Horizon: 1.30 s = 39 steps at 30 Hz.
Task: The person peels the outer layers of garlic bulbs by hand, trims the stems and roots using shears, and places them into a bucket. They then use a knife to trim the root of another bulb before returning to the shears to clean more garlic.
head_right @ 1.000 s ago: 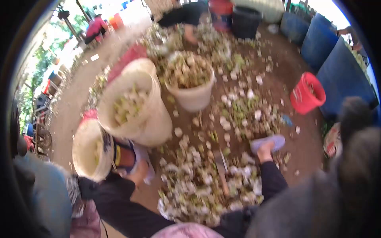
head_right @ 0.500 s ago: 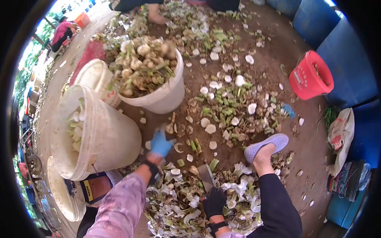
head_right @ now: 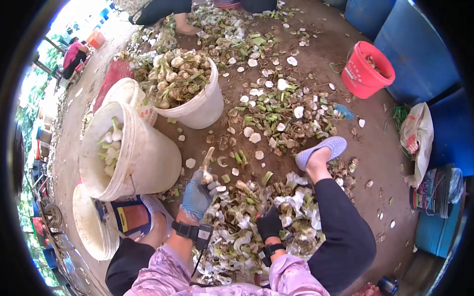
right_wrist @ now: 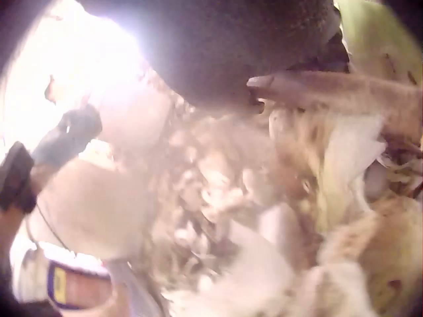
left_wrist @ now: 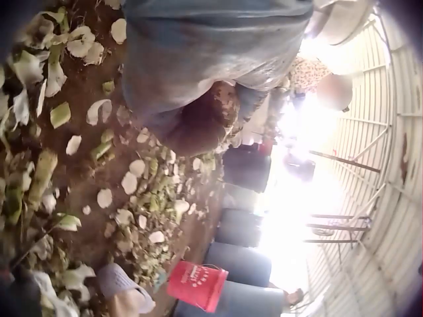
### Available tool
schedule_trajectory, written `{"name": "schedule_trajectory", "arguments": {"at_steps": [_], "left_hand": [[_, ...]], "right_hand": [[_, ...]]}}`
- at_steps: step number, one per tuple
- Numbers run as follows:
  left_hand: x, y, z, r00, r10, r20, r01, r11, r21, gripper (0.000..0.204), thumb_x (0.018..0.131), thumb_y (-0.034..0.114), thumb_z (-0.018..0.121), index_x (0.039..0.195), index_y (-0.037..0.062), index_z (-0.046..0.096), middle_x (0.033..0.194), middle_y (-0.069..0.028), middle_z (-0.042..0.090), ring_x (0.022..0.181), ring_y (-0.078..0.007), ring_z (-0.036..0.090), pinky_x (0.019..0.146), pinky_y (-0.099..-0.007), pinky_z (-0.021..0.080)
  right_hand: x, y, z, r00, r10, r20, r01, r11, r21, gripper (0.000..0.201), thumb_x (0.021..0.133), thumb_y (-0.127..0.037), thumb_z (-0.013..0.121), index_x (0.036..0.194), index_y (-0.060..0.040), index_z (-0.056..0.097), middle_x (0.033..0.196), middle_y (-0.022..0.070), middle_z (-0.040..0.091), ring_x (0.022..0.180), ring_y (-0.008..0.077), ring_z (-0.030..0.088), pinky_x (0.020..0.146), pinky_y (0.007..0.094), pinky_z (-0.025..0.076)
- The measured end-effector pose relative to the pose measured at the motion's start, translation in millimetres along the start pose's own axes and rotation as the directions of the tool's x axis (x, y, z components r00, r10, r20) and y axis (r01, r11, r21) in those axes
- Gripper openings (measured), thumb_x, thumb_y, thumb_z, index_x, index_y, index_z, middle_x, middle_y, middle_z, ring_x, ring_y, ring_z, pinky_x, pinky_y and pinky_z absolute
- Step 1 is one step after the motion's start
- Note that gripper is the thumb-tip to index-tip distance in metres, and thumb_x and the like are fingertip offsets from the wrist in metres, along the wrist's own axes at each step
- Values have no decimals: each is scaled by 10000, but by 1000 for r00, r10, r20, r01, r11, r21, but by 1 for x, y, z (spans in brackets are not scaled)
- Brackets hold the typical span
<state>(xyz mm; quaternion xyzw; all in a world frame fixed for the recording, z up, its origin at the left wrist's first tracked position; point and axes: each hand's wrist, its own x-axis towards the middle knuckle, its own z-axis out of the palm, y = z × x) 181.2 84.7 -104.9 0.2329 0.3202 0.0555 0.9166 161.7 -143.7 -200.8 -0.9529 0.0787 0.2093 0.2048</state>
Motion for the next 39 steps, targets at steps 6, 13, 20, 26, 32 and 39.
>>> {"name": "schedule_trajectory", "arguments": {"at_steps": [6,13,20,26,32,39], "left_hand": [[-108,-9,34,948,-194,-251,252,941,225,478,789,611,459,712,141,494,555,-13,496,352,-81,327,323,-227,204],[-189,-36,45,956,-26,-291,141,912,384,307,859,458,440,733,180,477,516,2,466,325,-73,278,311,-227,168],[-236,-40,27,972,-24,-234,123,899,420,293,887,364,398,860,132,574,646,18,538,494,-72,422,420,-226,318],[-268,-28,40,993,31,116,-82,882,465,410,762,92,643,1134,78,470,858,-43,575,600,-98,511,558,-187,434],[-245,-40,7,917,136,375,-350,724,594,463,782,51,629,1201,121,447,962,-34,561,828,-112,541,727,-201,469],[-269,-27,18,902,280,329,-432,570,698,444,657,42,738,1057,4,548,980,-29,580,870,-101,537,772,-244,452]], "right_hand": [[-51,-38,-103,878,-420,-228,477,800,363,195,717,-164,599,866,-55,536,712,148,593,640,349,576,563,400,445],[-141,-58,-146,529,-764,-369,837,399,373,233,690,-175,582,884,-61,525,630,105,521,571,314,548,508,418,417],[-152,2,-105,704,-650,-287,694,716,82,467,696,-342,608,1053,-46,550,915,166,589,790,310,589,661,423,456],[-151,7,-122,884,-456,100,406,858,316,466,738,-456,582,1002,-71,592,769,181,615,708,263,604,655,358,453],[-182,-6,-154,759,-648,60,492,632,598,444,751,-408,587,1107,-143,573,880,138,628,787,258,609,700,317,450],[-182,-3,-134,689,-719,-89,624,526,578,285,705,-280,657,825,-25,615,740,195,602,589,287,579,535,336,447]]}}
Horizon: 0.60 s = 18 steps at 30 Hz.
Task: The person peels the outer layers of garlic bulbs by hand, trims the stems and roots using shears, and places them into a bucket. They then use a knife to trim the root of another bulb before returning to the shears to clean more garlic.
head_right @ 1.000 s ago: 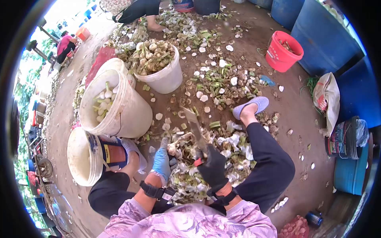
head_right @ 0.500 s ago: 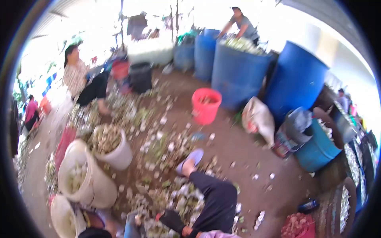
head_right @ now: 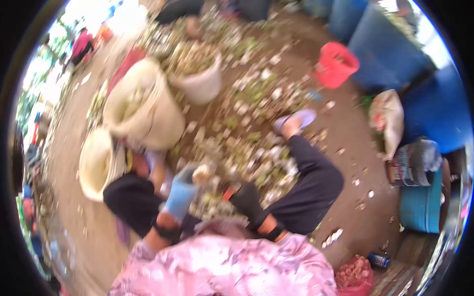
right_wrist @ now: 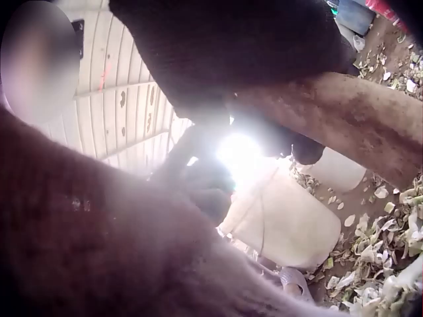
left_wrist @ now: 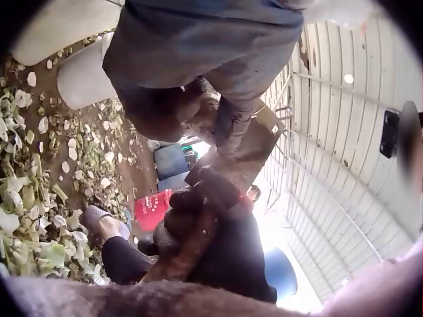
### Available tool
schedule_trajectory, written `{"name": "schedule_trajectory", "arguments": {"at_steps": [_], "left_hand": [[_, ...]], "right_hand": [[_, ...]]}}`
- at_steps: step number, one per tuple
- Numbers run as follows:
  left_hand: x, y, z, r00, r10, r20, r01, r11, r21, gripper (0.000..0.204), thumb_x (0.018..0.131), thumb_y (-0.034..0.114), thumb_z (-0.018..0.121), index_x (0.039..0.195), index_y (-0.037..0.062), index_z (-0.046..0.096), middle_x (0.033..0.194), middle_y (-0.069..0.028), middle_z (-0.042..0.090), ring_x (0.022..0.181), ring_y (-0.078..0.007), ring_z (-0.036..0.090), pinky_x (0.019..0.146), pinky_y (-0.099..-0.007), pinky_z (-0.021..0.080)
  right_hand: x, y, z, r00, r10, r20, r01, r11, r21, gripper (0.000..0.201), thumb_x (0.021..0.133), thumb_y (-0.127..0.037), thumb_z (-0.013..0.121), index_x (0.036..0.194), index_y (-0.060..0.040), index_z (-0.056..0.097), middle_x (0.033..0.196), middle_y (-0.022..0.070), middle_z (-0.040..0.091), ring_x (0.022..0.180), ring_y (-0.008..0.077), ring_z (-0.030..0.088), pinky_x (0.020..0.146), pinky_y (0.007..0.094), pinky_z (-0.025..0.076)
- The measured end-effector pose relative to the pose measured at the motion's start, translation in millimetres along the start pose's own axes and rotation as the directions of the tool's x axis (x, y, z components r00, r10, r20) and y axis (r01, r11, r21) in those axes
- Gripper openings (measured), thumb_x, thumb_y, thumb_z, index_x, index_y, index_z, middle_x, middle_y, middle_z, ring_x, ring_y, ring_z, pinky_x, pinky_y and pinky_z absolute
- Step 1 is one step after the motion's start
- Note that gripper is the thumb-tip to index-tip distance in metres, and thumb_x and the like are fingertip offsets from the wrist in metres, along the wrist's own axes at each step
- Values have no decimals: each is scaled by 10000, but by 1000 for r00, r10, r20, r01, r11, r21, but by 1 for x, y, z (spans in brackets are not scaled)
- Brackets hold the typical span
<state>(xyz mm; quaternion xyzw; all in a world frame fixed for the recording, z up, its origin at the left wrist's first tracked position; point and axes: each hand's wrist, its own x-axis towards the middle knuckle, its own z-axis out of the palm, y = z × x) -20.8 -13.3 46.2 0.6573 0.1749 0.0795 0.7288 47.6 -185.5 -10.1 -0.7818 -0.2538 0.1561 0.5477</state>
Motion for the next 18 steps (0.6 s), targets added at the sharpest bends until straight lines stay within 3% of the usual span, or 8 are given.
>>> {"name": "schedule_trajectory", "arguments": {"at_steps": [2,6,8,9,11,12,15,18], "left_hand": [[-1,8,0,999,-26,28,32,964,-262,464,657,27,742,1070,43,532,955,-20,572,859,-83,534,759,-224,450],[-6,-5,-10,988,-142,62,153,953,-263,452,660,-8,726,1040,46,487,934,-8,558,842,-90,539,757,-217,451],[-8,-21,-13,991,-72,109,105,938,-330,408,694,2,692,1037,47,476,937,-14,558,834,-94,539,754,-219,451],[-12,-24,-14,991,-75,110,107,940,-325,408,694,2,692,1037,47,476,937,-14,558,834,-94,539,754,-219,451],[-12,-22,-15,983,153,102,-167,974,150,395,732,51,660,1076,49,466,928,-19,556,815,-116,547,740,-235,467],[-13,-39,-20,996,54,75,-50,997,-51,379,750,86,649,1082,47,471,911,-22,556,789,-116,552,705,-243,481],[-3,-19,-17,943,-327,68,332,893,-303,366,781,146,626,1103,46,482,858,-27,559,719,-110,563,578,-257,509],[43,-16,-29,946,-324,-4,307,899,-313,200,786,183,625,904,55,525,709,-28,550,567,-106,540,471,-254,485]], "right_hand": [[6,-47,-9,992,48,-114,-28,985,169,207,708,-133,689,870,-27,616,657,126,585,555,170,549,529,275,433],[5,-60,-17,993,-65,-95,57,994,-90,177,689,-169,689,736,-47,569,630,107,557,549,216,537,527,307,421],[6,-64,-17,927,-374,19,349,845,-404,281,668,-302,673,728,-61,541,639,118,536,572,286,527,531,376,398],[4,-62,-16,928,-372,15,347,848,-400,281,668,-302,673,728,-61,541,639,118,536,572,286,527,531,376,398],[3,-56,-11,913,-392,109,397,796,-457,389,632,-415,641,784,-69,549,659,127,527,612,333,522,541,420,371],[1,-47,-9,915,-394,92,394,815,-426,421,641,-440,625,805,-62,542,664,133,522,610,337,517,543,414,366],[7,-43,-4,994,-94,-51,79,966,-246,203,638,-182,679,766,-64,575,619,120,554,565,277,558,513,352,423],[12,-22,-3,973,111,-200,-97,992,80,193,687,-170,687,805,-37,611,624,81,586,567,122,528,534,284,425]]}}
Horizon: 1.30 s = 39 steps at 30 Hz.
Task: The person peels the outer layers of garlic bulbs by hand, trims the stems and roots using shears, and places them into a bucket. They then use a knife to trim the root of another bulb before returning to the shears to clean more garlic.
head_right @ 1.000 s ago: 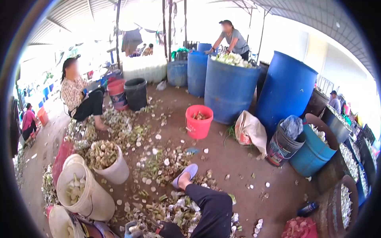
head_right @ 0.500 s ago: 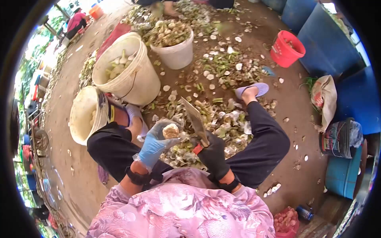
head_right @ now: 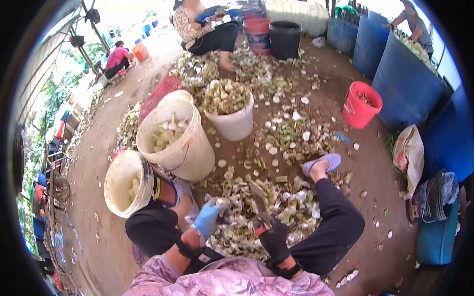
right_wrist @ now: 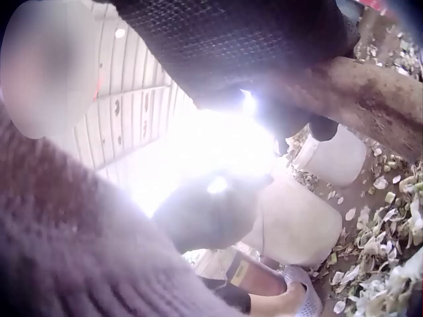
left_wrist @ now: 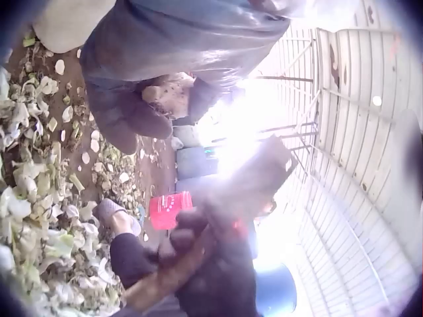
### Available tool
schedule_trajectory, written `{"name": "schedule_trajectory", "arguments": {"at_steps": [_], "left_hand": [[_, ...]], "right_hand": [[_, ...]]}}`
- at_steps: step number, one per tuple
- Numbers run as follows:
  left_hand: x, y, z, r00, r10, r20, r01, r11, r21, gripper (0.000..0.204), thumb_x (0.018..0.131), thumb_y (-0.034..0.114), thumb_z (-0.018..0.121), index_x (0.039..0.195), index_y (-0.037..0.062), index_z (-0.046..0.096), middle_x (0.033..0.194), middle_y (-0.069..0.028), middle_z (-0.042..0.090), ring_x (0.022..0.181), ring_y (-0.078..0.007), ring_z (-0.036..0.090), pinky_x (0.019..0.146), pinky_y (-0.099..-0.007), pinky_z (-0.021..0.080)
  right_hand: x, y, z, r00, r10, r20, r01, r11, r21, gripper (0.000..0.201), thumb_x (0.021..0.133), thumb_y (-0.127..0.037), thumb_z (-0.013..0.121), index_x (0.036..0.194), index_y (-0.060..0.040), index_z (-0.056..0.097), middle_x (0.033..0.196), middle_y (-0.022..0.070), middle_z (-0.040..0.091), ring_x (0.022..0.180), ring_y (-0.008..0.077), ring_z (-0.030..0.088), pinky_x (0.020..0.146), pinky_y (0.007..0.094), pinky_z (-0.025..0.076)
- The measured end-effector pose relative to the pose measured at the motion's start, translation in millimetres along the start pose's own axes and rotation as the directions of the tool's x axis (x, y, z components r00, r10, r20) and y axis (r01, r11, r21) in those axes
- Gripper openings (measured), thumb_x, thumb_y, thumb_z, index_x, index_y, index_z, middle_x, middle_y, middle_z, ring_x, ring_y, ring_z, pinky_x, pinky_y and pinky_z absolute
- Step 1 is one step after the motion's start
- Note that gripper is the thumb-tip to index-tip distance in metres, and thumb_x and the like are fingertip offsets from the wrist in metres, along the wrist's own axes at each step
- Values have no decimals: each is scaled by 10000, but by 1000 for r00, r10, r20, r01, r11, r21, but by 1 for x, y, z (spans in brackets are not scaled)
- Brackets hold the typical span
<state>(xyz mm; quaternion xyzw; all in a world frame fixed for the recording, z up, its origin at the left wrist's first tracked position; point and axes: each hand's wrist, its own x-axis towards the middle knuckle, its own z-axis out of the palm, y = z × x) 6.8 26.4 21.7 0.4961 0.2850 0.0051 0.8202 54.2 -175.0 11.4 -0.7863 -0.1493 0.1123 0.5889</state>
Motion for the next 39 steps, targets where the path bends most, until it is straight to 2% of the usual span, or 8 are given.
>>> {"name": "schedule_trajectory", "arguments": {"at_steps": [4,8,13,16,22,27,34,39], "left_hand": [[65,94,16,981,187,-52,-178,974,138,188,803,265,579,708,114,517,553,-1,460,462,-142,490,428,-278,425],[133,176,17,971,180,-155,-143,965,221,620,758,497,585,1173,76,400,1070,-94,480,953,-212,492,702,-356,421],[138,88,-5,971,237,7,-224,907,358,748,755,540,556,1288,72,319,1254,-113,390,1065,-262,439,857,-406,367],[85,20,2,988,55,-146,-6,949,316,460,825,431,530,938,-10,600,819,-73,625,705,-146,549,662,-291,427],[5,-43,-14,988,-137,-73,108,945,-308,419,884,381,442,1017,-2,547,964,-115,602,902,-252,583,768,-372,475],[-4,-17,-4,983,-72,167,162,760,-630,436,894,384,425,1069,-6,506,1040,-135,563,943,-258,558,836,-377,454],[-6,-55,37,987,-73,146,142,823,-550,286,886,252,483,1084,55,544,1037,-46,590,952,-135,551,849,-291,422],[-21,-53,44,990,-115,81,139,878,-458,362,891,307,455,1155,65,507,1125,-47,554,1020,-143,518,888,-298,388]], "right_hand": [[3,15,-10,989,146,26,-147,987,65,157,747,-163,657,807,-27,610,630,20,576,584,67,479,530,267,413],[7,30,-11,957,283,67,-290,945,150,168,756,-174,654,804,-23,600,637,12,578,595,65,490,532,261,411],[27,51,1,955,297,-12,-296,953,60,319,736,-310,663,858,-21,602,655,90,605,606,179,577,559,318,433],[48,37,2,950,308,-46,-304,881,-362,490,725,-494,584,843,-19,564,691,193,588,697,393,570,610,429,433],[53,93,8,966,234,106,-112,755,-646,373,731,-349,575,901,-17,557,808,231,579,773,399,561,644,467,439],[51,53,35,986,-49,158,7,965,260,231,813,-121,521,1012,-4,523,896,182,571,814,329,547,741,326,439],[52,42,65,920,-391,-25,366,882,-298,115,604,-146,600,579,-80,509,507,98,461,462,268,459,464,322,383],[49,62,70,997,-43,-57,45,998,38,249,808,-183,533,617,-28,564,505,-4,483,502,60,415,447,271,346]]}}
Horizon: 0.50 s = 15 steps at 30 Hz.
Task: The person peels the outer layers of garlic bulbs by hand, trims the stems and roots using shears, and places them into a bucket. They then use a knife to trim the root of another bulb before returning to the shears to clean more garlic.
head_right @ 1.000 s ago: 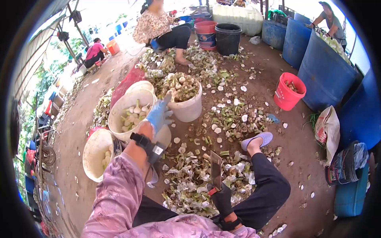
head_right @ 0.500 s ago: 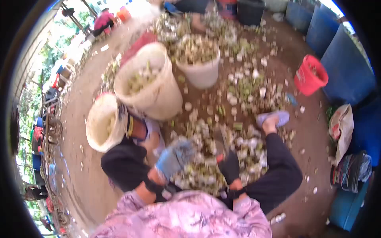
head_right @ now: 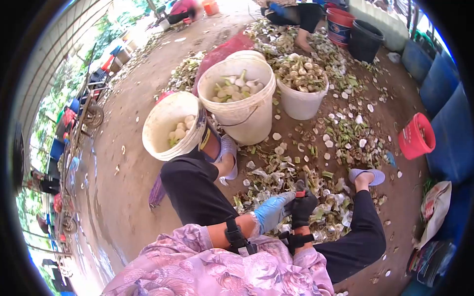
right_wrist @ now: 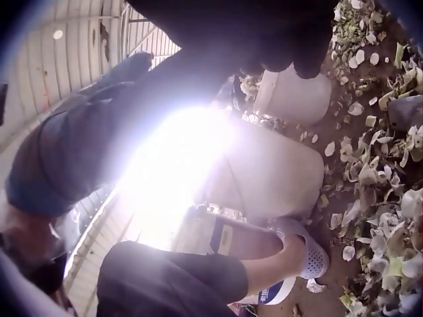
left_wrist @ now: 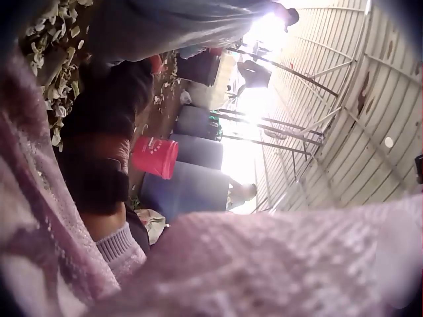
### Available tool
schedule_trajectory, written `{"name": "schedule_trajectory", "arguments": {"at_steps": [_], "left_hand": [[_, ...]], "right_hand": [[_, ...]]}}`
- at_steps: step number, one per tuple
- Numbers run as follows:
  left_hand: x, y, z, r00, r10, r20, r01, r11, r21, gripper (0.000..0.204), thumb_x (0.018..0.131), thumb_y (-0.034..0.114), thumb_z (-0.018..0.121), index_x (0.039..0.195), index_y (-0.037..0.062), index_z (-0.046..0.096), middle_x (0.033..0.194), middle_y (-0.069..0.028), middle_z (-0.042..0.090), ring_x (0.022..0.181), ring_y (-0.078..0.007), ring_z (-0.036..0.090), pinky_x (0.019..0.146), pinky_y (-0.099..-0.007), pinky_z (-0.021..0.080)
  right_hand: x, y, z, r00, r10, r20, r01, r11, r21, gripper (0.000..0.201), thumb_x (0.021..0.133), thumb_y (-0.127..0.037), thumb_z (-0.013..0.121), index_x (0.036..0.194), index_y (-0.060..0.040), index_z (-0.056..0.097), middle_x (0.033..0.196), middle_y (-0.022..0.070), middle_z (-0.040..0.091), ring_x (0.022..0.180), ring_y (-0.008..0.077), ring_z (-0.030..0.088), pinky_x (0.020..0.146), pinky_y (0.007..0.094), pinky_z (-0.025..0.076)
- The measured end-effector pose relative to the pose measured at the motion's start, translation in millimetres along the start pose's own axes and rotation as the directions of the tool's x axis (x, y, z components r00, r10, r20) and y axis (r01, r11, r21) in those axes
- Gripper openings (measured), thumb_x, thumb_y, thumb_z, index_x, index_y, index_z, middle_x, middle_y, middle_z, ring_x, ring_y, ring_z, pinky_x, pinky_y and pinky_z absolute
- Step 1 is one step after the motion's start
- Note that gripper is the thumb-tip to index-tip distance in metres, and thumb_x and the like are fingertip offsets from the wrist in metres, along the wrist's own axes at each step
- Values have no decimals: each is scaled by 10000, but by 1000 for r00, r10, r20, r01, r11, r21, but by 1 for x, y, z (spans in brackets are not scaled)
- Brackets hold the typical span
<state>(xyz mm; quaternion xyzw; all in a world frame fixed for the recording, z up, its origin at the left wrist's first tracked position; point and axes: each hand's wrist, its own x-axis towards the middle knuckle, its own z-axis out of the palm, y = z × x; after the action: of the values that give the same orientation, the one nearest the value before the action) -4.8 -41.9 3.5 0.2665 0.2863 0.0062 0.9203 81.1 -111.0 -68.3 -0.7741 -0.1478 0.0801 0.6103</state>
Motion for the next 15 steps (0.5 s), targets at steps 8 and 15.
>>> {"name": "schedule_trajectory", "arguments": {"at_steps": [8,15], "left_hand": [[-25,25,-6,898,-134,418,104,990,94,729,848,583,337,1368,85,223,1358,-38,327,1094,-158,392,944,-330,287],[-7,41,-11,975,-57,217,7,975,224,602,884,504,344,1331,102,313,1216,-38,468,943,-113,473,826,-274,379]], "right_hand": [[23,26,-24,963,-270,8,249,877,-411,152,663,-195,634,599,-67,583,500,94,520,483,281,521,484,375,384],[10,15,-7,987,-160,18,155,972,176,169,814,-62,533,972,-2,545,908,144,605,825,254,592,737,316,457]]}}
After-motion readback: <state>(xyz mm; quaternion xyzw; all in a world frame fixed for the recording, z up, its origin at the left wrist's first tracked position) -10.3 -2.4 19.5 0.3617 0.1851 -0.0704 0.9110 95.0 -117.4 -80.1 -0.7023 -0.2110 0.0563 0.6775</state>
